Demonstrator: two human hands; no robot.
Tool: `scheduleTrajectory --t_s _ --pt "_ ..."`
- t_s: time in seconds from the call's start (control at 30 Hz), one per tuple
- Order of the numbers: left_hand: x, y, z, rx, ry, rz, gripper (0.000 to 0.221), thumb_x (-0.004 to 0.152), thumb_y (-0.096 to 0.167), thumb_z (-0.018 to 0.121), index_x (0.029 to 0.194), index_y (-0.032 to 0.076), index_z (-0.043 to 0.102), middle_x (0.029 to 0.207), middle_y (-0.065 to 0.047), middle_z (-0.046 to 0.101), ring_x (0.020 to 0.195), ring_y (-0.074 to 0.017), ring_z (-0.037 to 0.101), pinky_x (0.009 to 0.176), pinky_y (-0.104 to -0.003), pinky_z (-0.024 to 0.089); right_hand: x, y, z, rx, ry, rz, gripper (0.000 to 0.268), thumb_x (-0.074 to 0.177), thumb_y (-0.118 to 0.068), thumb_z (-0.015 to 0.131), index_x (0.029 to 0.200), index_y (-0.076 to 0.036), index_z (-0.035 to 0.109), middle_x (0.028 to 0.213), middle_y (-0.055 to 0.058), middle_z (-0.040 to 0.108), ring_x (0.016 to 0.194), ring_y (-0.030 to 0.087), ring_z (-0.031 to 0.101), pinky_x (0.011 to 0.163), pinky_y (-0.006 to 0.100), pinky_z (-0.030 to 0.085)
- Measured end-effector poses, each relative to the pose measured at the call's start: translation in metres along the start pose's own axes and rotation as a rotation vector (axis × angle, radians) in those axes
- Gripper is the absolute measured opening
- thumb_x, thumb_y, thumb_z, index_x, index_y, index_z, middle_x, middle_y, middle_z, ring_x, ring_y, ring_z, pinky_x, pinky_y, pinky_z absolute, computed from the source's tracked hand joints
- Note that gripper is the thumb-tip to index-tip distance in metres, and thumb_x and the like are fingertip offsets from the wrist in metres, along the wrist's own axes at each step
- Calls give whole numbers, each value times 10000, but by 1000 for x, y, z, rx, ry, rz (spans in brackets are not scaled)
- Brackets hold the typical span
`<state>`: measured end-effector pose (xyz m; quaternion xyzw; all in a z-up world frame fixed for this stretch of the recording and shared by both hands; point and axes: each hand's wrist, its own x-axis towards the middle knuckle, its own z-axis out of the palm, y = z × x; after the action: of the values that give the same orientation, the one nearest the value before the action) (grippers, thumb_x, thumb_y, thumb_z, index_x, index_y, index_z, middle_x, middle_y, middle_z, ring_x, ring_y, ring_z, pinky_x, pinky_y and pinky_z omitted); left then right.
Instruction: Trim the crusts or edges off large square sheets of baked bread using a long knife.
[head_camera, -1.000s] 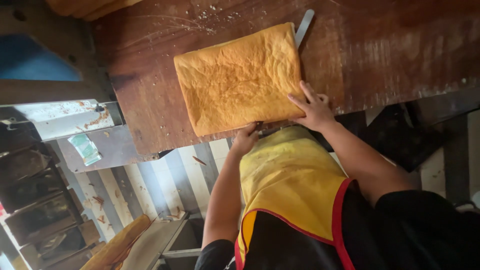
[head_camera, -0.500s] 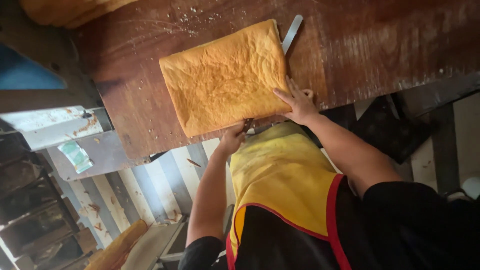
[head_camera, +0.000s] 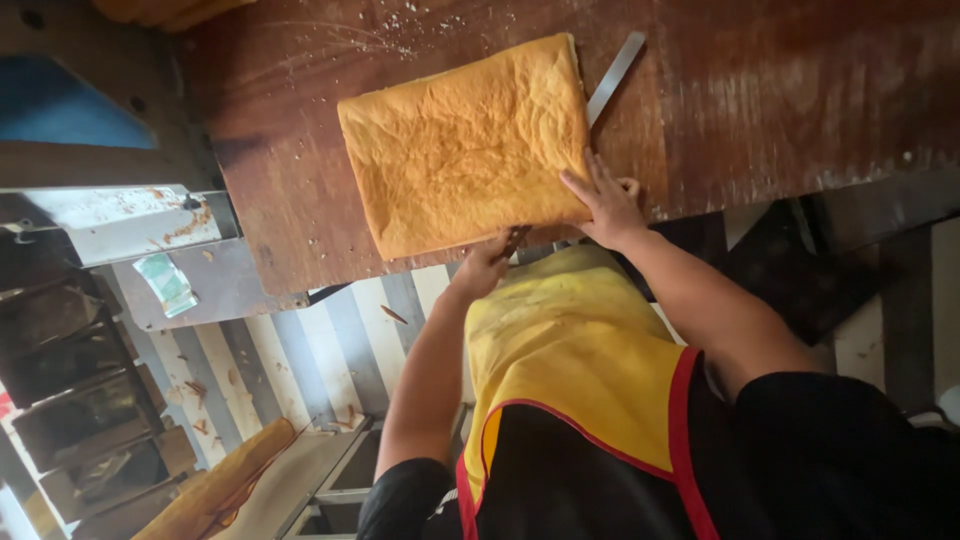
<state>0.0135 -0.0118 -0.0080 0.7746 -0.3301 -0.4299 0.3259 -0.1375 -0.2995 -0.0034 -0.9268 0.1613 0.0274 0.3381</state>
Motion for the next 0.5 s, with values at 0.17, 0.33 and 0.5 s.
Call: scheduleTrajectory --t_s 0.17,0.33,0.5 --pt "-64 16 -20 40 -111 -230 658 980 127 536 1606 246 370 872 -96 685 777 -187 652 781 -339 544 -2 -1 0 11 146 -63 995 810 -384 867 1627 -309 305 1716 159 194 1565 299 277 1059 496 298" --pt "-144 -69 -43 7 -162 -302 628 999 156 552 1597 265 396 835 -46 655 737 -162 622 745 -331 544 -5 10 28 203 387 40 1071 683 -389 934 1541 -111 357 1528 209 397 1427 394 386 1060 529 343" --pt "-74 4 -36 162 -179 -223 618 1004 214 587 1565 343 362 1081 -135 734 828 -235 731 812 -383 553 -7 6 21 95 423 22 830 679 -424 987 1220 -74 465 1175 176 502 1112 413 491 947 537 374"
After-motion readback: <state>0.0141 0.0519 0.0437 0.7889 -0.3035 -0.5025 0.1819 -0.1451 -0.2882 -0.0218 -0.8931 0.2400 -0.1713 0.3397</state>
